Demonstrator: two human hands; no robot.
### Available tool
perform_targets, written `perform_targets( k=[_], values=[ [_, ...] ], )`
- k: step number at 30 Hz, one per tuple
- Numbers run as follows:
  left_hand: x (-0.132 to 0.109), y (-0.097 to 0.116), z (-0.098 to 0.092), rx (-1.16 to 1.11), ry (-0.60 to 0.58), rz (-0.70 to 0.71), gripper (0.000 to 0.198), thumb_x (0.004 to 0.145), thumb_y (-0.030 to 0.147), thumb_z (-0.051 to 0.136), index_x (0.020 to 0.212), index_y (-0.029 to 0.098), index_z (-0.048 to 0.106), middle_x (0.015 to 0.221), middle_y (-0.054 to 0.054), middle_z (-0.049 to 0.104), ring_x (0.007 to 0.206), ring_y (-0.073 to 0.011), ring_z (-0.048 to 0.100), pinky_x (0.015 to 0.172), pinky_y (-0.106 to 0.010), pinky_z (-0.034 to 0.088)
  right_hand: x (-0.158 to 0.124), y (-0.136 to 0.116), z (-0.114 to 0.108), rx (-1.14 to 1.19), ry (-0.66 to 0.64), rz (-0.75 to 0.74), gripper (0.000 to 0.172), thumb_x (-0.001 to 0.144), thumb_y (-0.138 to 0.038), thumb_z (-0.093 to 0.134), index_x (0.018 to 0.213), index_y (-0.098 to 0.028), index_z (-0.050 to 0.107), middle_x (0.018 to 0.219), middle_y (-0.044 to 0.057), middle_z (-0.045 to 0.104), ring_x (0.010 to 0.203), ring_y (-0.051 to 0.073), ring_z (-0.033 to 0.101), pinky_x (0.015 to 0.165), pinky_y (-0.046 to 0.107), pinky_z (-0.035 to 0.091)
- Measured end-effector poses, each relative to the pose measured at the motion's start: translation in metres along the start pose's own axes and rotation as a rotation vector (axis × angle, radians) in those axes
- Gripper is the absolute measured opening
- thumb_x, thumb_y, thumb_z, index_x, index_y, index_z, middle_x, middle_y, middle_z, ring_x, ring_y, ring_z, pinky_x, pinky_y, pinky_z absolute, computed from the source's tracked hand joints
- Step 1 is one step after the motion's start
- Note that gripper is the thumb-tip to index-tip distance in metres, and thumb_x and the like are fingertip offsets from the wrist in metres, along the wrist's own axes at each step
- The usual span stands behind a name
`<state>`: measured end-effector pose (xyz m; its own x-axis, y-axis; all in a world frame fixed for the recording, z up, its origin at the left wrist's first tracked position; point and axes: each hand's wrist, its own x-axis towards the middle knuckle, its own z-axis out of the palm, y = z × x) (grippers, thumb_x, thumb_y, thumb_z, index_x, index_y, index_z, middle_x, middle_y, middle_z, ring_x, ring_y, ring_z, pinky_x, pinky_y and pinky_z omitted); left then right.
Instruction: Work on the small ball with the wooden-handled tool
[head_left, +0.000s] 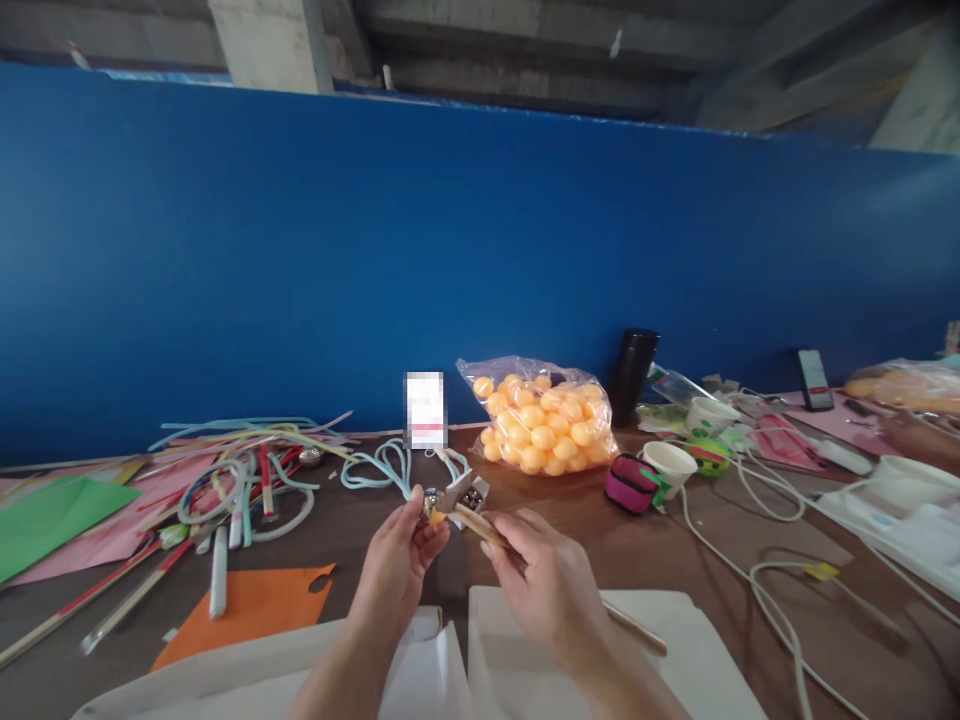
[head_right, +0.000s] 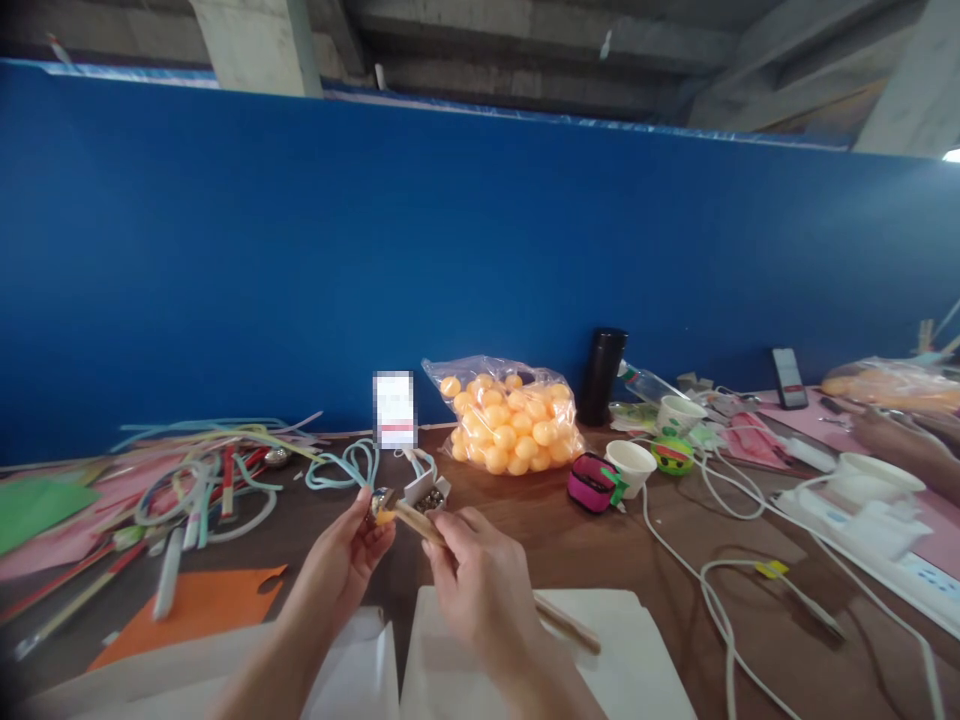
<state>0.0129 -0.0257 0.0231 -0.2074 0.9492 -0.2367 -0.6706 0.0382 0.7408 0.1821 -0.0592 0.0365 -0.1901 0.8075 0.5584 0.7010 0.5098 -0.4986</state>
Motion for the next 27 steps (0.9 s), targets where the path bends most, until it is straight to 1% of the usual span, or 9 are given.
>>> perform_targets(
  k=[3, 6, 11, 16, 19, 27],
  values=[
    [-0.0001, 0.0005, 0.0005, -0.008, 0.001, 0.004, 0.010, 0.082, 0.020, 0.063, 0.081, 0.010, 0.062, 0.068, -0.004, 0.062, 0.055, -0.0099, 0.062, 0.056, -0.021, 0.056, 0.0005, -0.0010, -0.0009, 0.009, 0.008, -0.012, 0.024, 0.087, -0.019, 0.052, 0.107, -0.025, 0.065, 0.091, 0.004, 0.068, 0.080, 0.016, 0.065, 0.075, 0.023, 0.049],
    [-0.0002, 0.0011, 0.0010, -0.005, -0.001, 0.012, 0.010, 0.082, 0.021, 0.064, 0.080, 0.011, 0.062, 0.068, -0.004, 0.062, 0.056, -0.0102, 0.062, 0.056, -0.021, 0.057, 0.0007, -0.0015, -0.0013, 0.032, 0.036, -0.025, 0.026, 0.088, -0.020, 0.051, 0.110, -0.024, 0.065, 0.093, 0.005, 0.068, 0.081, 0.016, 0.065, 0.076, 0.023, 0.049],
    [-0.0009, 0.0012, 0.0001, -0.006, 0.005, 0.005, 0.012, 0.083, 0.021, 0.063, 0.079, 0.011, 0.061, 0.066, -0.003, 0.061, 0.055, -0.0095, 0.061, 0.056, -0.021, 0.056, 0.0003, 0.0005, -0.0003, 0.009, 0.003, 0.009, 0.026, 0.087, -0.018, 0.053, 0.109, -0.026, 0.064, 0.094, 0.003, 0.067, 0.083, 0.016, 0.064, 0.078, 0.024, 0.049],
    [-0.0027, 0.0030, 0.0001, -0.022, -0.025, 0.017, 0.011, 0.082, 0.022, 0.064, 0.082, 0.011, 0.062, 0.068, -0.004, 0.063, 0.055, -0.0097, 0.062, 0.057, -0.022, 0.057, 0.0012, 0.0023, -0.0017, 0.034, 0.065, 0.018, 0.025, 0.089, -0.021, 0.051, 0.110, -0.024, 0.064, 0.095, 0.005, 0.067, 0.083, 0.017, 0.065, 0.079, 0.025, 0.050],
    [-0.0029, 0.0040, 0.0015, -0.044, -0.021, 0.027, 0.010, 0.081, 0.021, 0.065, 0.081, 0.011, 0.062, 0.068, -0.004, 0.063, 0.056, -0.0101, 0.062, 0.058, -0.022, 0.057, 0.0016, 0.0017, -0.0031, 0.039, 0.082, 0.011, 0.024, 0.089, -0.022, 0.051, 0.109, -0.023, 0.065, 0.093, 0.006, 0.067, 0.082, 0.017, 0.065, 0.078, 0.025, 0.051],
    [-0.0017, 0.0024, 0.0005, -0.062, -0.046, 0.047, 0.010, 0.080, 0.022, 0.066, 0.080, 0.012, 0.063, 0.069, -0.004, 0.064, 0.058, -0.0107, 0.063, 0.060, -0.022, 0.057, 0.0002, -0.0008, -0.0035, 0.039, 0.067, -0.012, 0.026, 0.088, -0.021, 0.051, 0.110, -0.023, 0.065, 0.096, 0.006, 0.068, 0.082, 0.017, 0.065, 0.079, 0.026, 0.052]
  ],
)
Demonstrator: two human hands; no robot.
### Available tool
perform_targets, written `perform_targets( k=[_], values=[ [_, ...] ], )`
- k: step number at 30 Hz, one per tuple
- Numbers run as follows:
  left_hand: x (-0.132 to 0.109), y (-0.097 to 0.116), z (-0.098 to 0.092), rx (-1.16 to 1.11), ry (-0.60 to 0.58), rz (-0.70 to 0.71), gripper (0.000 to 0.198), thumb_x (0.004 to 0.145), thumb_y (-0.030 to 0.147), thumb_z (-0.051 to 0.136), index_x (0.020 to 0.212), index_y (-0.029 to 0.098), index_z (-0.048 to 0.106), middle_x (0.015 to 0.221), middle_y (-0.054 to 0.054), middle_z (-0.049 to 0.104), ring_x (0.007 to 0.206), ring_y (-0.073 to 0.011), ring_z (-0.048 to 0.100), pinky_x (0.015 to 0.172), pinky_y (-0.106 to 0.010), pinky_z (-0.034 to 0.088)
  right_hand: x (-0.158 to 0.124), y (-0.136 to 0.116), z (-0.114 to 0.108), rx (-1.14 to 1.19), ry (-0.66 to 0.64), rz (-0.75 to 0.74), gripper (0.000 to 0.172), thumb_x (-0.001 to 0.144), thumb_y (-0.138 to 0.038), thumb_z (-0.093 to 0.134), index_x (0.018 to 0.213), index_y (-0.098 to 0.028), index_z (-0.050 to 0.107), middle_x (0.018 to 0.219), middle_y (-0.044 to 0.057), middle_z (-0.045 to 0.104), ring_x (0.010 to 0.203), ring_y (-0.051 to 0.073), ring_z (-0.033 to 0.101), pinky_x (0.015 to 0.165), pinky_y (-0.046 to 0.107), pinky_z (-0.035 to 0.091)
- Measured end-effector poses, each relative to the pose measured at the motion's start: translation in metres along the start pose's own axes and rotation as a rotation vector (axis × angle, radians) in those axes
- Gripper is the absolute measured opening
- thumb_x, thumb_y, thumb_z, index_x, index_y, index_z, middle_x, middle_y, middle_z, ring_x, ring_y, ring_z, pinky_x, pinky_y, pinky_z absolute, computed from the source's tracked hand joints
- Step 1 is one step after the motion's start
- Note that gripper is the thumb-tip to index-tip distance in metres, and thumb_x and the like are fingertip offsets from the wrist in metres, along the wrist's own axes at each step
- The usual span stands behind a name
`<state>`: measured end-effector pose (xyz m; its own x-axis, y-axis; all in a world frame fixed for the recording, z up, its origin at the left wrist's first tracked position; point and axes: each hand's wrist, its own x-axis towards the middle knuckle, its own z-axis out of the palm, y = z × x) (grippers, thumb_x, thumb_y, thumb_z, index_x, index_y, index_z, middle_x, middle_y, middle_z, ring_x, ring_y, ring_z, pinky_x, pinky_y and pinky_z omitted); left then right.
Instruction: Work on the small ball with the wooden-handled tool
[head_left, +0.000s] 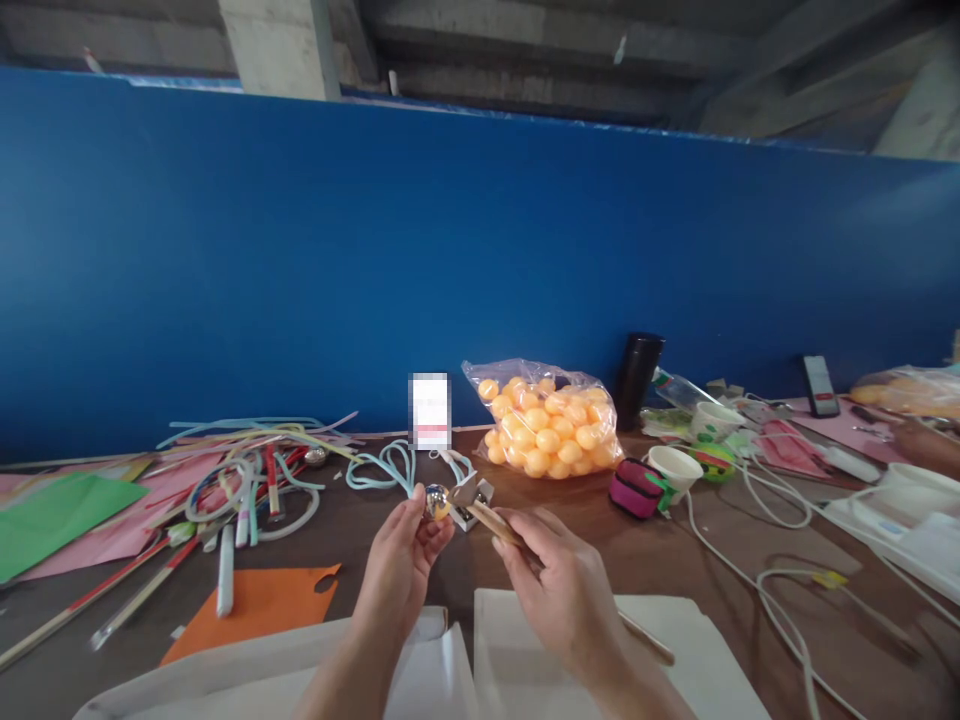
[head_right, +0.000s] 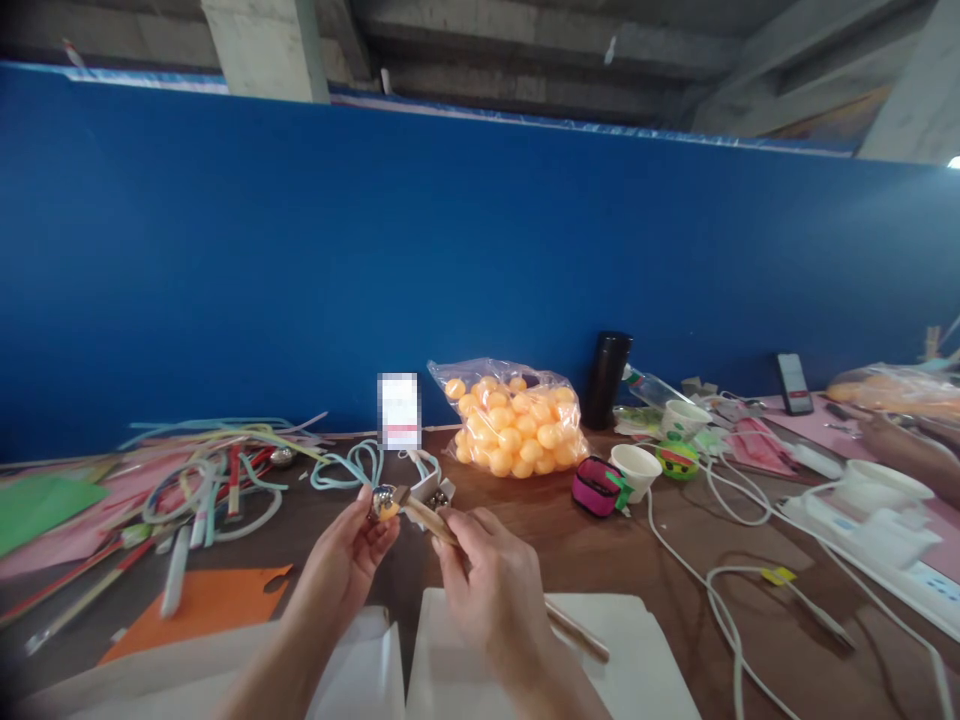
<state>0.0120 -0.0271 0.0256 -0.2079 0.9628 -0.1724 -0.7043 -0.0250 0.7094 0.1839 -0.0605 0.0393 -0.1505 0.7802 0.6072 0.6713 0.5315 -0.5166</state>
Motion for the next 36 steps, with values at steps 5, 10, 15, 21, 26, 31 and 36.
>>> perform_targets(
  k=[5, 10, 15, 21, 26, 31, 36],
  values=[
    [-0.0009, 0.0004, 0.0009, 0.002, -0.011, -0.004, 0.010, 0.079, 0.021, 0.068, 0.079, 0.011, 0.063, 0.069, -0.004, 0.065, 0.057, -0.0102, 0.063, 0.060, -0.022, 0.057, -0.0002, -0.0018, 0.0011, -0.010, -0.030, -0.004, 0.026, 0.087, -0.020, 0.052, 0.110, -0.025, 0.065, 0.093, 0.005, 0.068, 0.081, 0.017, 0.065, 0.079, 0.025, 0.051],
    [-0.0014, 0.0007, 0.0013, -0.002, -0.014, -0.004, 0.011, 0.079, 0.022, 0.067, 0.079, 0.011, 0.063, 0.069, -0.004, 0.065, 0.058, -0.0107, 0.063, 0.060, -0.023, 0.058, 0.0000, -0.0021, 0.0013, 0.006, -0.035, -0.003, 0.027, 0.088, -0.020, 0.051, 0.111, -0.025, 0.065, 0.095, 0.005, 0.068, 0.082, 0.017, 0.065, 0.080, 0.025, 0.050],
    [-0.0010, 0.0017, 0.0012, -0.021, 0.003, -0.004, 0.009, 0.079, 0.020, 0.067, 0.079, 0.011, 0.063, 0.070, -0.004, 0.065, 0.057, -0.0101, 0.063, 0.060, -0.022, 0.058, 0.0000, -0.0009, 0.0018, 0.006, -0.033, -0.004, 0.026, 0.088, -0.020, 0.052, 0.110, -0.025, 0.065, 0.095, 0.005, 0.068, 0.082, 0.017, 0.065, 0.079, 0.025, 0.050],
    [-0.0001, 0.0013, 0.0001, -0.032, 0.015, -0.009, 0.008, 0.082, 0.020, 0.064, 0.080, 0.012, 0.063, 0.069, -0.004, 0.065, 0.058, -0.0110, 0.064, 0.061, -0.023, 0.058, -0.0001, 0.0004, 0.0025, 0.022, -0.005, -0.018, 0.027, 0.089, -0.021, 0.050, 0.112, -0.024, 0.065, 0.096, 0.006, 0.068, 0.083, 0.017, 0.065, 0.081, 0.026, 0.050],
    [0.0003, 0.0012, 0.0006, -0.030, 0.021, -0.007, 0.008, 0.083, 0.020, 0.063, 0.081, 0.012, 0.062, 0.072, -0.005, 0.066, 0.059, -0.0105, 0.064, 0.061, -0.022, 0.057, -0.0010, -0.0005, 0.0019, 0.005, -0.029, -0.028, 0.026, 0.088, -0.019, 0.052, 0.111, -0.025, 0.065, 0.096, 0.005, 0.068, 0.083, 0.017, 0.065, 0.079, 0.025, 0.050],
    [-0.0004, 0.0011, 0.0016, -0.026, 0.020, -0.008, 0.009, 0.083, 0.020, 0.062, 0.080, 0.011, 0.062, 0.070, -0.005, 0.066, 0.058, -0.0105, 0.064, 0.061, -0.022, 0.057, -0.0012, -0.0011, 0.0032, -0.005, -0.030, -0.029, 0.025, 0.088, -0.019, 0.052, 0.109, -0.024, 0.065, 0.093, 0.005, 0.068, 0.081, 0.017, 0.065, 0.077, 0.024, 0.050],
    [-0.0008, 0.0009, 0.0012, -0.034, 0.015, -0.004, 0.009, 0.083, 0.020, 0.063, 0.080, 0.011, 0.063, 0.070, -0.005, 0.066, 0.058, -0.0104, 0.064, 0.062, -0.023, 0.058, -0.0020, 0.0006, 0.0056, 0.011, -0.035, -0.035, 0.026, 0.089, -0.019, 0.051, 0.111, -0.024, 0.064, 0.095, 0.005, 0.067, 0.082, 0.016, 0.064, 0.078, 0.024, 0.049]
  ],
)
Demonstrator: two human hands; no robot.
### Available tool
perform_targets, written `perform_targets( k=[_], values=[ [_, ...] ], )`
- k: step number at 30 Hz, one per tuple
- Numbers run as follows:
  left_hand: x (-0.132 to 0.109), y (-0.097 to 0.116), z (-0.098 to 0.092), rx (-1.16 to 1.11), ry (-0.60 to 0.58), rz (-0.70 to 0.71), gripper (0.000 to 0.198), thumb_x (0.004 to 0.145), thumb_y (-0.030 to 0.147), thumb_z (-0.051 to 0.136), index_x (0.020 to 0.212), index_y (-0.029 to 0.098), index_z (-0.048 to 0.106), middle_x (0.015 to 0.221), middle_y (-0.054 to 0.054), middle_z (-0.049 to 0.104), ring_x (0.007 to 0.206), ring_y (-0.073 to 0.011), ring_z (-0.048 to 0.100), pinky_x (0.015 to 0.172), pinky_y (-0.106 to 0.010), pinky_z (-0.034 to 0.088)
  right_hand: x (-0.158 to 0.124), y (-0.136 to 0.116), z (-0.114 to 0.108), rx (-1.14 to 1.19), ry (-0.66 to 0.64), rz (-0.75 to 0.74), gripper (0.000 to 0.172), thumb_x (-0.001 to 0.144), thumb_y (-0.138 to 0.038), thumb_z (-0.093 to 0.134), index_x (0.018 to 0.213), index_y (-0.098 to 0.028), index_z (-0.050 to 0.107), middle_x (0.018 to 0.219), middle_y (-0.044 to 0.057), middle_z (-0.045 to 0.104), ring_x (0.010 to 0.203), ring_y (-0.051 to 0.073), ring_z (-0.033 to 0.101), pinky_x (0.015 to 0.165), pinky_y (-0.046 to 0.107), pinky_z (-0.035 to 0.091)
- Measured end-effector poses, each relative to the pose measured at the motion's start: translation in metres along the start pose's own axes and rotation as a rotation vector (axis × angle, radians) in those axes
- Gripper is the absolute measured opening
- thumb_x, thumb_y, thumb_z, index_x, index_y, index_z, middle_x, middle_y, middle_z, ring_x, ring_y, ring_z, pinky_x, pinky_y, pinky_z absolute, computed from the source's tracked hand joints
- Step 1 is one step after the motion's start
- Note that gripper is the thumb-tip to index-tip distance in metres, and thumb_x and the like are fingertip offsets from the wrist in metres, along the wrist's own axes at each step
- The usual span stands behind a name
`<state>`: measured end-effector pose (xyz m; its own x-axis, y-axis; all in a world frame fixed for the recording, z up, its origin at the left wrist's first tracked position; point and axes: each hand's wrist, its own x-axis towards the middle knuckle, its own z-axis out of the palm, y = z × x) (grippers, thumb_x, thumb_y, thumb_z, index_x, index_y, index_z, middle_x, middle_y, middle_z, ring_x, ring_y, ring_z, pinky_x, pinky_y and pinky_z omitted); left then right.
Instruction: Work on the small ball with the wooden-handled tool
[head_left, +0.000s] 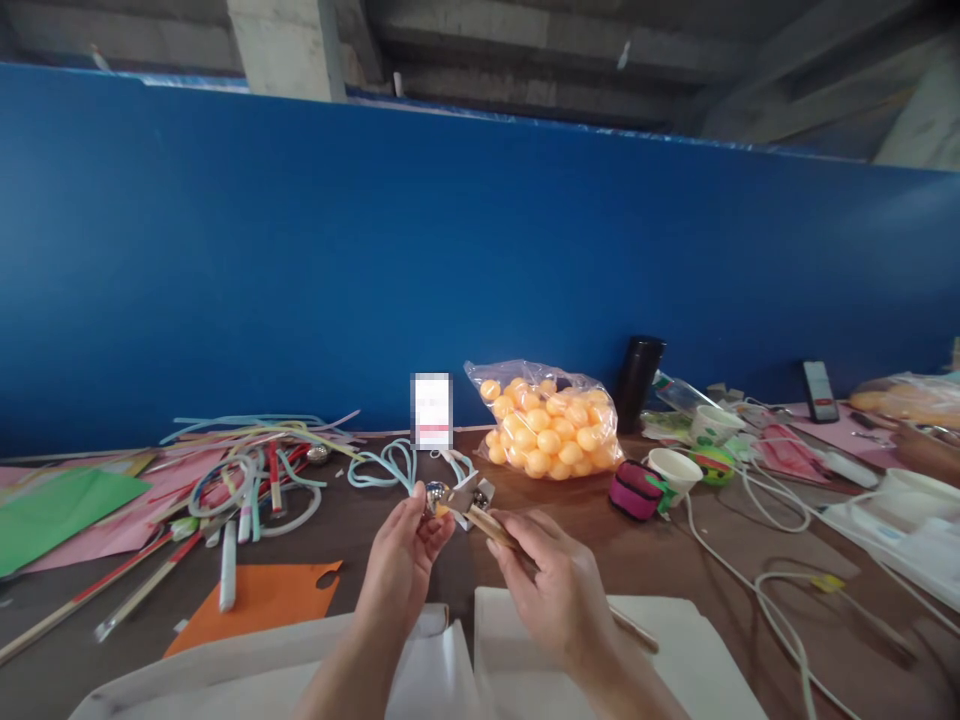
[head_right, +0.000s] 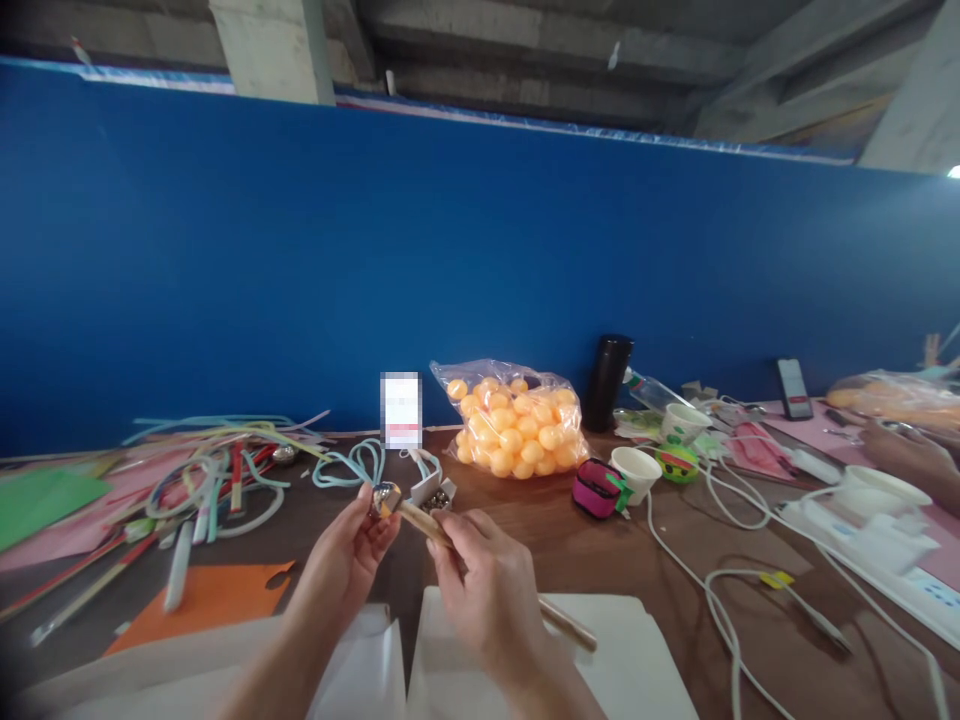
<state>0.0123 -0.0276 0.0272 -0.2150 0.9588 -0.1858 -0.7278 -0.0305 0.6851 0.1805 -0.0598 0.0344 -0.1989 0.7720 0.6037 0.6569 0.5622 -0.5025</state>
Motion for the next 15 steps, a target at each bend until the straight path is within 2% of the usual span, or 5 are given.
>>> perform_targets(
  k=[15],
  values=[
    [-0.0007, 0.0020, 0.0013, -0.022, 0.025, -0.004, 0.008, 0.085, 0.017, 0.059, 0.080, 0.010, 0.061, 0.070, -0.005, 0.065, 0.058, -0.0101, 0.064, 0.061, -0.023, 0.058, 0.0006, 0.0023, 0.0029, 0.012, 0.037, -0.025, 0.026, 0.089, -0.020, 0.052, 0.111, -0.025, 0.064, 0.095, 0.005, 0.068, 0.083, 0.017, 0.065, 0.079, 0.025, 0.049]
  ],
)
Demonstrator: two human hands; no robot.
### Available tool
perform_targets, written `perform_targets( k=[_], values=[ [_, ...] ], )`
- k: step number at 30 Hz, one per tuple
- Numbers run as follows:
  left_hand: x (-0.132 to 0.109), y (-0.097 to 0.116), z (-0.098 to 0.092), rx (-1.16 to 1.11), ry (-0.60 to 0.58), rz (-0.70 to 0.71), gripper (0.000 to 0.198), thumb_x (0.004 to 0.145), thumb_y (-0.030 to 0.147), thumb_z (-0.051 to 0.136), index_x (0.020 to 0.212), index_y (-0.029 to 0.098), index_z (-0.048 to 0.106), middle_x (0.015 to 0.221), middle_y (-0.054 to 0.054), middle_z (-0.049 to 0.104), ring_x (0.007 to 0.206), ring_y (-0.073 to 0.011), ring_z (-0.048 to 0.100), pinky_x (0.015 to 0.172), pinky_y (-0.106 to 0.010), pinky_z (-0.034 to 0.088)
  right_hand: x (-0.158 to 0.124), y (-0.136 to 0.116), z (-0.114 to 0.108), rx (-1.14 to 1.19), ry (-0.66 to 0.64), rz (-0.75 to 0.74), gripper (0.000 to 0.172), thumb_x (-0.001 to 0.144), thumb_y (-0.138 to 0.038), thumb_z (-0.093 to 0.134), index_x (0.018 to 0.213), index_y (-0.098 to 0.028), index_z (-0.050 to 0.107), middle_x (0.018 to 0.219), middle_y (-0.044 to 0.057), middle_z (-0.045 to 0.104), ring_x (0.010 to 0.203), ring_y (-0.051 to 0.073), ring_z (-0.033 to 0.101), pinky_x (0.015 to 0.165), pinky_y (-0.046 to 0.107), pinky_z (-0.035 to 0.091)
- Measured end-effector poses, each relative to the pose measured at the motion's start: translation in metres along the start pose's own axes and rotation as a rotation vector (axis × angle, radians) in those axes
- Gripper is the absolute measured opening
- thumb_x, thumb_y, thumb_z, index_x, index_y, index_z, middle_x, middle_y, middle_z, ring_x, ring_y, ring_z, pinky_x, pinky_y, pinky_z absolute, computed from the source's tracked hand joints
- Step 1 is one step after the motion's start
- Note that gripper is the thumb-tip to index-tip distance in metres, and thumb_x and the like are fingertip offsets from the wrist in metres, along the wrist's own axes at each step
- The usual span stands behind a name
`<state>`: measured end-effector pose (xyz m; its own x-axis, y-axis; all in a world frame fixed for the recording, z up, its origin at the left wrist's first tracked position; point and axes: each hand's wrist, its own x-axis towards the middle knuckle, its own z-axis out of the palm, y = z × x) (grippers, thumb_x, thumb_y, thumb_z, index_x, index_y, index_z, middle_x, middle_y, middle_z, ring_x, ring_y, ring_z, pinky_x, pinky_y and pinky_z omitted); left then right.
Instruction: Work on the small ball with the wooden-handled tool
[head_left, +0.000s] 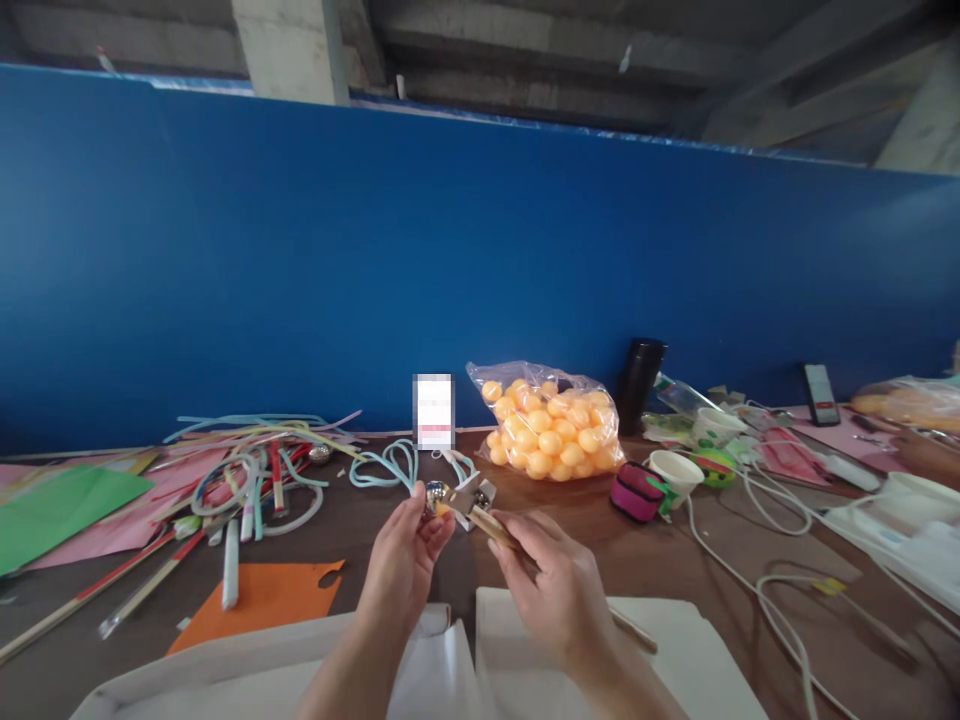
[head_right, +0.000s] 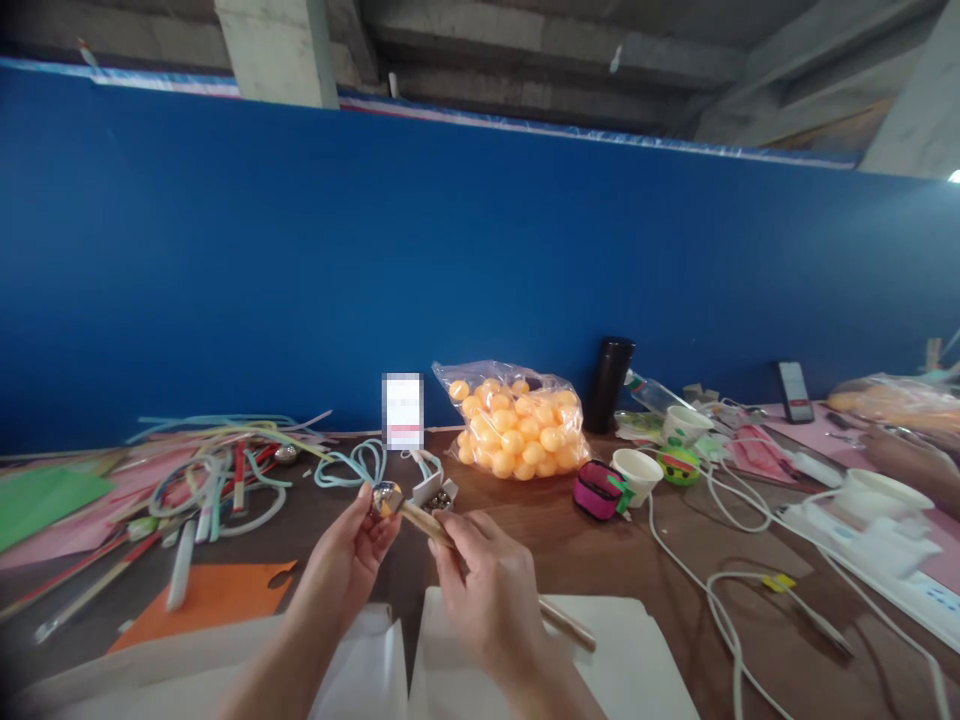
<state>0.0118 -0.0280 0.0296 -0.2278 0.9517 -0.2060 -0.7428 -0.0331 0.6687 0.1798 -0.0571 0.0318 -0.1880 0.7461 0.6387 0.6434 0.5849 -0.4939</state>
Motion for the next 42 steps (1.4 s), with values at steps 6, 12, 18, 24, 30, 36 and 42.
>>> perform_targets(
  k=[6, 12, 18, 24, 30, 36, 42],
  values=[
    [-0.0014, 0.0017, 0.0018, -0.014, 0.009, 0.001, 0.009, 0.085, 0.018, 0.060, 0.080, 0.011, 0.061, 0.068, -0.005, 0.065, 0.057, -0.0102, 0.064, 0.061, -0.023, 0.058, -0.0003, -0.0016, -0.0012, 0.025, 0.046, -0.015, 0.026, 0.089, -0.020, 0.052, 0.113, -0.024, 0.063, 0.097, 0.005, 0.068, 0.084, 0.016, 0.065, 0.080, 0.025, 0.050],
    [-0.0008, -0.0001, 0.0017, 0.006, -0.016, -0.013, 0.008, 0.084, 0.018, 0.060, 0.082, 0.010, 0.062, 0.071, -0.006, 0.066, 0.058, -0.0105, 0.064, 0.061, -0.022, 0.058, -0.0011, -0.0007, 0.0001, 0.006, 0.028, -0.014, 0.026, 0.089, -0.020, 0.053, 0.113, -0.024, 0.064, 0.097, 0.005, 0.068, 0.085, 0.016, 0.065, 0.080, 0.025, 0.050],
    [0.0000, -0.0012, -0.0008, 0.003, -0.015, 0.006, 0.008, 0.084, 0.018, 0.062, 0.080, 0.011, 0.062, 0.071, -0.006, 0.066, 0.060, -0.0112, 0.065, 0.062, -0.023, 0.058, 0.0001, 0.0003, 0.0010, 0.003, 0.054, -0.012, 0.026, 0.089, -0.021, 0.053, 0.112, -0.023, 0.064, 0.096, 0.005, 0.068, 0.084, 0.017, 0.065, 0.078, 0.025, 0.050],
    [0.0002, -0.0010, -0.0002, -0.001, -0.022, -0.010, 0.012, 0.087, 0.017, 0.056, 0.080, 0.010, 0.062, 0.071, -0.007, 0.067, 0.059, -0.0111, 0.065, 0.061, -0.023, 0.058, -0.0005, -0.0009, 0.0017, 0.014, 0.038, -0.021, 0.026, 0.089, -0.019, 0.053, 0.111, -0.024, 0.064, 0.096, 0.004, 0.068, 0.083, 0.017, 0.065, 0.078, 0.026, 0.051],
    [-0.0024, 0.0015, 0.0043, -0.026, -0.025, -0.006, 0.017, 0.090, 0.017, 0.051, 0.080, 0.009, 0.063, 0.069, -0.008, 0.066, 0.062, -0.0128, 0.066, 0.061, -0.023, 0.058, -0.0004, -0.0031, -0.0038, 0.086, 0.104, -0.043, 0.027, 0.089, -0.018, 0.054, 0.115, -0.022, 0.062, 0.094, 0.006, 0.067, 0.084, 0.017, 0.065, 0.076, 0.026, 0.052],
    [-0.0023, 0.0028, 0.0058, -0.059, -0.049, -0.014, 0.016, 0.089, 0.017, 0.051, 0.081, 0.009, 0.063, 0.069, -0.008, 0.066, 0.062, -0.0128, 0.066, 0.062, -0.024, 0.058, -0.0004, -0.0034, -0.0041, 0.074, 0.103, -0.053, 0.027, 0.089, -0.018, 0.054, 0.114, -0.021, 0.063, 0.094, 0.007, 0.067, 0.084, 0.018, 0.065, 0.077, 0.027, 0.052],
    [-0.0029, 0.0011, 0.0017, -0.068, -0.088, 0.010, 0.012, 0.087, 0.016, 0.055, 0.084, 0.010, 0.064, 0.071, -0.007, 0.066, 0.061, -0.0117, 0.065, 0.062, -0.023, 0.057, 0.0003, -0.0041, -0.0035, 0.048, 0.091, -0.064, 0.027, 0.089, -0.018, 0.052, 0.114, -0.022, 0.063, 0.098, 0.008, 0.068, 0.087, 0.018, 0.065, 0.080, 0.028, 0.052]
  ],
)
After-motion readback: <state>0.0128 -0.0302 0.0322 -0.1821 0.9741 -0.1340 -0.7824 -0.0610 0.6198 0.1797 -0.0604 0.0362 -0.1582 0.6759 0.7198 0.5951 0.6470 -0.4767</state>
